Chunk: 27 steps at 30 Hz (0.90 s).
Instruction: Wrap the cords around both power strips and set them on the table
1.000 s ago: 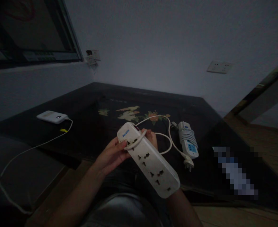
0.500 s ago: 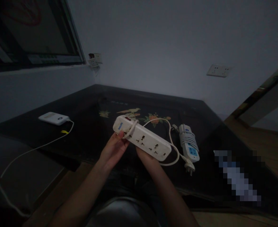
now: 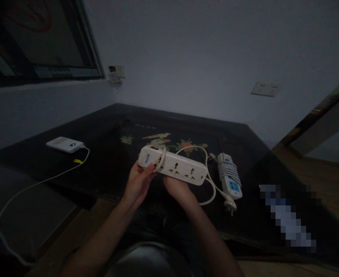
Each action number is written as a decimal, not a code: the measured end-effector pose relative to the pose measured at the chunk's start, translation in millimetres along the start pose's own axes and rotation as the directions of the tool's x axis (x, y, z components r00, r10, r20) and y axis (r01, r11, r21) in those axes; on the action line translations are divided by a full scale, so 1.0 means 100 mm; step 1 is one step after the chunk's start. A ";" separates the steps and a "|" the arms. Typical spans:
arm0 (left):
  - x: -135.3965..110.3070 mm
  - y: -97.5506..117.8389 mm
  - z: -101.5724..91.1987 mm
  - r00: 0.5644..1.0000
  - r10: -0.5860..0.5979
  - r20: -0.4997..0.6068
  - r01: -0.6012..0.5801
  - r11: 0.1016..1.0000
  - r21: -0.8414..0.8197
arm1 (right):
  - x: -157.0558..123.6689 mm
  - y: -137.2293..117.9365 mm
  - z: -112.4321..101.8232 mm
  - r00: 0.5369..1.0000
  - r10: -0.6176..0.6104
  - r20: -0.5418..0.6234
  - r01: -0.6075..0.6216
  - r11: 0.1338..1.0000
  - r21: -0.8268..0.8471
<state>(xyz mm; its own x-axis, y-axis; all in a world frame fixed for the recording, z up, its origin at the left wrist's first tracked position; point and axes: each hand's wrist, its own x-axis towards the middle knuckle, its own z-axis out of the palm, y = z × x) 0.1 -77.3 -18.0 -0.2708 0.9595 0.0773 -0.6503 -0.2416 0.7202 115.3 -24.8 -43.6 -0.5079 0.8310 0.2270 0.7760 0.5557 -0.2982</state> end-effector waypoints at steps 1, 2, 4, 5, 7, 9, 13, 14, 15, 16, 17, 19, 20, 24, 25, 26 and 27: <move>0.03 0.02 -0.01 0.999 0.043 -0.012 -0.043 0.999 0.004 | -0.02 -0.05 -0.05 1.000 0.013 0.028 -0.013 1.000 -0.011; 0.06 0.05 -0.02 0.996 0.088 -0.030 -0.087 0.996 0.012 | -0.04 -0.11 -0.11 0.997 0.030 0.071 -0.028 0.999 -0.027; 0.12 0.10 -0.05 0.982 0.176 -0.073 -0.173 0.984 0.047 | -0.09 -0.22 -0.20 0.985 0.059 0.164 -0.047 0.996 -0.080; 0.15 0.12 -0.06 0.971 0.220 -0.093 -0.213 0.974 0.078 | -0.11 -0.28 -0.24 0.979 0.064 0.191 -0.043 0.993 -0.110; 0.20 0.13 -0.10 0.943 0.310 -0.121 -0.290 0.944 0.157 | -0.16 -0.36 -0.29 0.979 0.054 0.198 -0.020 0.985 -0.171; 0.24 0.13 -0.13 0.911 0.391 -0.133 -0.356 0.907 0.226 | -0.20 -0.42 -0.33 0.982 0.042 0.182 -0.002 0.977 -0.212; 0.24 0.09 -0.16 0.881 0.455 -0.128 -0.401 0.863 0.309 | -0.24 -0.51 -0.37 0.986 0.037 0.162 0.006 0.966 -0.259; 0.23 0.08 -0.16 0.878 0.464 -0.117 -0.403 0.849 0.342 | -0.25 -0.53 -0.38 0.988 0.023 0.153 0.018 0.965 -0.262; 0.23 0.08 -0.17 0.869 0.483 -0.109 -0.411 0.826 0.385 | -0.26 -0.56 -0.38 0.989 0.002 0.146 0.036 0.965 -0.261; 0.23 0.06 -0.18 0.855 0.509 -0.100 -0.424 0.797 0.430 | -0.26 -0.59 -0.38 0.991 -0.020 0.135 0.055 0.964 -0.259; 0.24 0.05 -0.20 0.837 0.539 -0.089 -0.441 0.763 0.473 | -0.27 -0.62 -0.38 0.992 -0.041 0.122 0.071 0.964 -0.255; 0.27 0.03 -0.24 0.803 0.591 -0.071 -0.472 0.705 0.530 | -0.28 -0.66 -0.37 0.992 -0.072 0.100 0.094 0.964 -0.248; 0.28 0.03 -0.26 0.793 0.606 -0.065 -0.483 0.689 0.540 | -0.28 -0.66 -0.37 0.993 -0.076 0.092 0.097 0.964 -0.249; 0.33 0.03 -0.32 0.815 0.575 -0.072 -0.481 0.740 0.469 | -0.29 -0.63 -0.36 0.993 -0.058 0.100 0.084 0.957 -0.278; 0.33 0.03 -0.33 0.824 0.561 -0.078 -0.478 0.762 0.437 | -0.29 -0.62 -0.36 0.993 -0.055 0.101 0.082 0.955 -0.284; 0.33 0.04 -0.32 0.832 0.549 -0.083 -0.476 0.781 0.405 | -0.30 -0.61 -0.37 0.993 -0.056 0.100 0.083 0.954 -0.290; 0.33 0.04 -0.31 0.837 0.540 -0.086 -0.474 0.795 0.378 | -0.31 -0.60 -0.38 0.993 -0.060 0.100 0.087 0.952 -0.294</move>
<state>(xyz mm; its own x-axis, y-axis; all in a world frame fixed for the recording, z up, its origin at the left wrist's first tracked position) -34.0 -51.6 -34.0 -0.6392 0.6602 0.3945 -0.1205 -0.5925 0.7965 98.6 -84.5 2.2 -0.5882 0.7947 0.1500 0.8045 0.5938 0.0089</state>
